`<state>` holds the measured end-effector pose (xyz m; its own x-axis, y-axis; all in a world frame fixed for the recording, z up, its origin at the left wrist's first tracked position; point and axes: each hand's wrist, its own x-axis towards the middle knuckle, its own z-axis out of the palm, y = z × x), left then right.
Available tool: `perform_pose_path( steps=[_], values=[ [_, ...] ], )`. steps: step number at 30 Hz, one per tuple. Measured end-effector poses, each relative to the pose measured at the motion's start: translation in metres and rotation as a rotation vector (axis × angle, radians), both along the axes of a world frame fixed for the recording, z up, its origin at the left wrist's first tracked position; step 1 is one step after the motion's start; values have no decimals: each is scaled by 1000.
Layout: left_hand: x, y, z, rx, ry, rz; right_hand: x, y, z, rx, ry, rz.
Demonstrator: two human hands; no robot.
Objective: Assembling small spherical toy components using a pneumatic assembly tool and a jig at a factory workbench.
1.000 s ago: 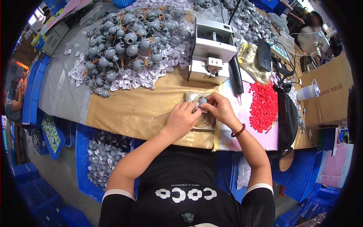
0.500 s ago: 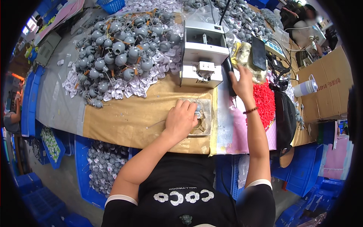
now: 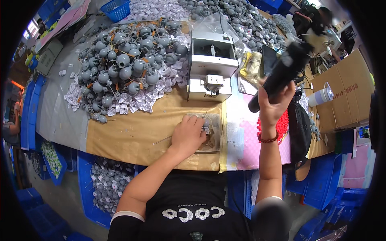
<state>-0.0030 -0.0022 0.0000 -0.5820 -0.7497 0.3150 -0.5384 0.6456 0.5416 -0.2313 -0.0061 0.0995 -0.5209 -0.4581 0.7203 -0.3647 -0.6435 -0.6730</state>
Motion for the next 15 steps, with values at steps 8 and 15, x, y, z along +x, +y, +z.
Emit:
perform_pose_path(
  steps=[8, 15],
  values=[
    [2, 2, -1, -8, -18, 30, 41, -59, 14, 111, -16, 438],
    [1, 2, -3, 26, -47, 17, 43, -98, 7, 355, -64, 431]
  ],
)
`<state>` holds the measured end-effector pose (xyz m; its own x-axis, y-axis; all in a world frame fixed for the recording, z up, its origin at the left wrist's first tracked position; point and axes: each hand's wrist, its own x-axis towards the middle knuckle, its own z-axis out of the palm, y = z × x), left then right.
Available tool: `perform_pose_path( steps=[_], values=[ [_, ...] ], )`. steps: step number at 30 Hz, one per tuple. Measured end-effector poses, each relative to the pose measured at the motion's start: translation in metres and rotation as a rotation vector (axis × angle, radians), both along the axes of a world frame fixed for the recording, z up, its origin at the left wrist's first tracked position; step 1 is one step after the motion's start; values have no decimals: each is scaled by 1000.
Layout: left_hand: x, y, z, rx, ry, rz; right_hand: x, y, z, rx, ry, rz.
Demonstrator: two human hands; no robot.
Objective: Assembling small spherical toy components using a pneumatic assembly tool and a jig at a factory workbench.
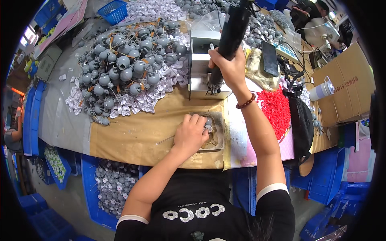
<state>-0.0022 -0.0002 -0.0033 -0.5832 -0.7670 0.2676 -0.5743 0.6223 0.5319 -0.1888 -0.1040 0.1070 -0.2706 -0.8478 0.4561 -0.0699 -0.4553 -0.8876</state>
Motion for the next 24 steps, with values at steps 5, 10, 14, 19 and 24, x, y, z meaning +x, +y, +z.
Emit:
perform_pose_path(
  steps=[5, 10, 14, 19, 24],
  values=[
    [3, -1, 2, 7, 32, 14, 11, 36, -5, 143, -98, 130],
    [1, -4, 1, -64, 69, -22, 26, 92, -18, 136, -101, 179],
    [0, -3, 1, -54, 73, -7, 30, 105, -30, 107, -60, 196],
    [0, -3, 0, -78, 92, 2, 30, 108, -34, 85, -106, 184],
    [0, -5, 1, -50, 90, -15, 24, 113, -42, 64, 90, 209]
  ],
)
